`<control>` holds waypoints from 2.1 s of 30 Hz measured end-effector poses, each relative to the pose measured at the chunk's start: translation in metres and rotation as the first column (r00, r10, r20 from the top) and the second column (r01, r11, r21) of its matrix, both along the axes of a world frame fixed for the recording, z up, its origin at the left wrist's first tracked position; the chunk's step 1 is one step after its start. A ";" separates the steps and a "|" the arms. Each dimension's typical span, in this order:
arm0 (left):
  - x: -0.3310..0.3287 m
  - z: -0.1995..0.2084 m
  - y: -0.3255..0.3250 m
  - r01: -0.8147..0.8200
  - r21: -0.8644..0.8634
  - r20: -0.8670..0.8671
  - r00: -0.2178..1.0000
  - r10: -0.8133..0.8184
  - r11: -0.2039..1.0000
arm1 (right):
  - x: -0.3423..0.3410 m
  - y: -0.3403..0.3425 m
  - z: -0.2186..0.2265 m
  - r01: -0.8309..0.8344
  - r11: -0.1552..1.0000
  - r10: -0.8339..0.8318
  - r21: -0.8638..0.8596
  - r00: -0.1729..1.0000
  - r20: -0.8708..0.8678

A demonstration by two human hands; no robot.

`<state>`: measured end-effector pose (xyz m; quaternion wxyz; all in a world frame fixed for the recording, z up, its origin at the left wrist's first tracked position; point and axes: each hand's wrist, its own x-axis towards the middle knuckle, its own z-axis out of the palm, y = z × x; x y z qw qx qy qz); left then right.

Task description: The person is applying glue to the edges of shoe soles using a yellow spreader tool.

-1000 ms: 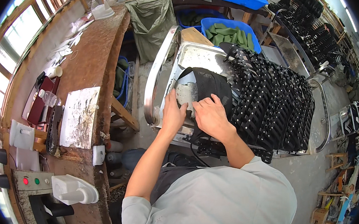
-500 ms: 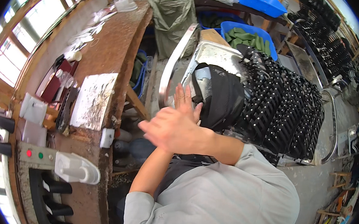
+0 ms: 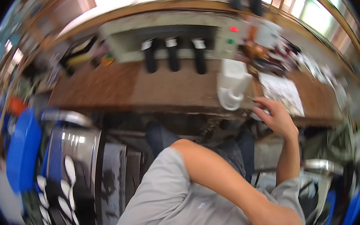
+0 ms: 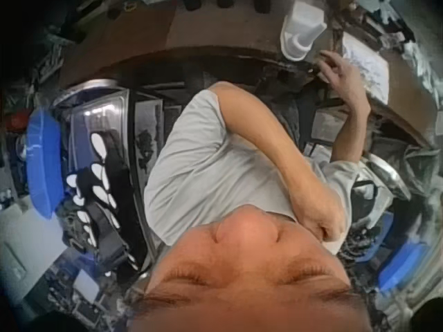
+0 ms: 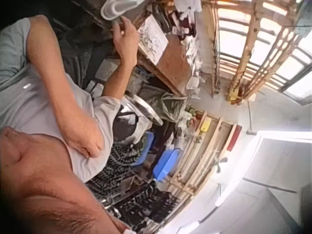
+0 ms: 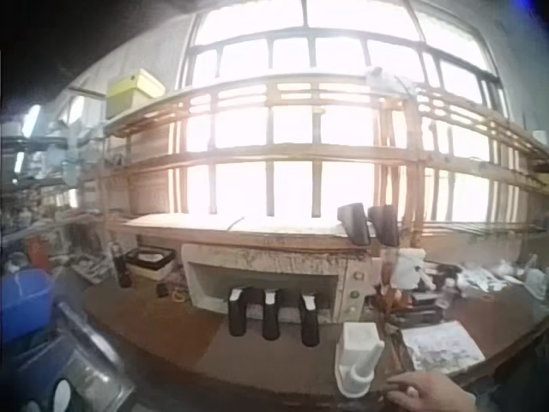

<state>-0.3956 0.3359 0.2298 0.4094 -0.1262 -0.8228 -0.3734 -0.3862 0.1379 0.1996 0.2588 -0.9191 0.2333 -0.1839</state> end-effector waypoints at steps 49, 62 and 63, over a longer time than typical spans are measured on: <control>0.407 -0.051 0.677 0.315 -0.594 0.802 0.160 -0.576 -0.740 | 0.234 0.167 -0.279 -0.615 0.660 0.750 0.431 0.512 -0.418; 0.468 -0.102 0.713 -0.126 -0.484 0.849 -0.308 -0.430 -0.866 | 0.239 0.165 -0.307 -0.600 0.687 0.726 0.410 0.557 -0.402; 0.479 -0.102 0.706 -0.047 -0.346 0.924 -0.193 -0.331 -0.937 | 0.240 0.165 -0.304 -0.592 0.703 0.711 0.394 0.564 -0.420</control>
